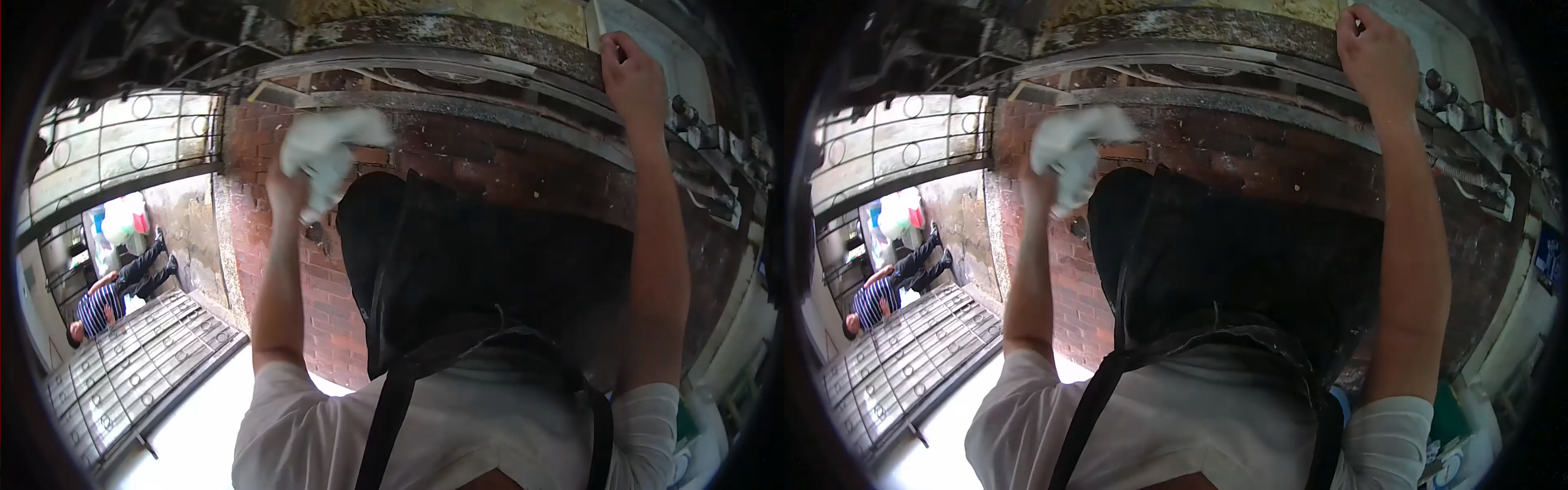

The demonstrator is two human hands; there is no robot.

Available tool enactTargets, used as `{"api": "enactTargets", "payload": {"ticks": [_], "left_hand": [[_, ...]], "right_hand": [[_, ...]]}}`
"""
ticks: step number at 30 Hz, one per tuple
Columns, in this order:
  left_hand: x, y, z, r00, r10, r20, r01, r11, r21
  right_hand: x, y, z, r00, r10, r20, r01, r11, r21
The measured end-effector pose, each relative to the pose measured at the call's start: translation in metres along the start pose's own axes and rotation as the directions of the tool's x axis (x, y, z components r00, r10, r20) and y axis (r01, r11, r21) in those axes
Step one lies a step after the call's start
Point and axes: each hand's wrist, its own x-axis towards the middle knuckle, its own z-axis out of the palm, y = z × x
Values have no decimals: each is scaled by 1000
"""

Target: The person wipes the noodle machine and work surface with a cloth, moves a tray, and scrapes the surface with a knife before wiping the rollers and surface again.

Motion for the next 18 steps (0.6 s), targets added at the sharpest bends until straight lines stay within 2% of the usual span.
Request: {"api": "enactTargets", "payload": {"ticks": [1, 2, 3, 4, 5, 6, 7, 8, 9, 10, 11, 12, 14, 15, 17, 18], "left_hand": [[33, -12, 5, 994, -33, -101, 42, 995, 88], [72, -57, 23, 984, -15, -176, 16, 1000, 0], [97, -63, 37, 969, -121, -215, 123, 992, -4], [143, -138, 71, 965, 22, -260, 86, 914, 396], [167, -142, 96, 990, -23, -143, 89, 876, 474], [184, -141, 121, 997, -76, -25, 77, 832, 550], [202, -149, 161, 992, -94, 81, 26, 793, 609], [212, -158, 205, 975, -120, 184, -32, 750, 660], [212, -169, 259, 965, -74, 250, -123, 716, 687], [204, -163, 306, 952, -23, 307, -211, 677, 705], [164, -50, 284, 872, -91, 481, -288, 698, 655], [152, -48, 336, 943, -219, 250, 3, 757, 653], [101, 12, 380, 889, -116, 443, -163, 825, 541], [68, 56, 388, 839, 14, 544, -369, 751, 548], [1, 144, 406, 663, 273, 698, -722, 482, 497], [-28, 165, 454, 720, 328, 611, -668, 566, 484]], "right_hand": [[0, 2, 4, 999, -20, -41, 21, 999, 25], [0, 6, 6, 996, -39, -80, 43, 998, 47], [1, 11, 8, 997, -29, -65, 30, 999, 28], [4, 18, 9, 978, -203, -42, 201, 979, -40], [7, 25, 7, 929, -370, -3, 368, 924, -103], [7, 18, 1, 933, -360, 18, 360, 925, -120], [3, -3, -9, 987, -148, 54, 151, 988, -42], [-3, -21, -15, 992, 68, 103, -71, 997, 25], [-9, -32, -14, 990, 80, 119, -82, 997, 7], [-11, -41, -12, 999, 44, 9, -44, 999, 27], [-11, -38, -11, 999, 28, -41, -26, 999, 38], [-9, -34, -10, 996, 12, -91, -7, 999, 48], [-5, -15, -9, 1000, -13, 9, 13, 1000, 14], [-11, -11, -3, 1000, 2, 25, -2, 1000, 27], [-8, -5, 6, 957, -182, -227, 182, 983, -18], [-8, -6, 2, 953, -225, -204, 215, 974, -72]]}}
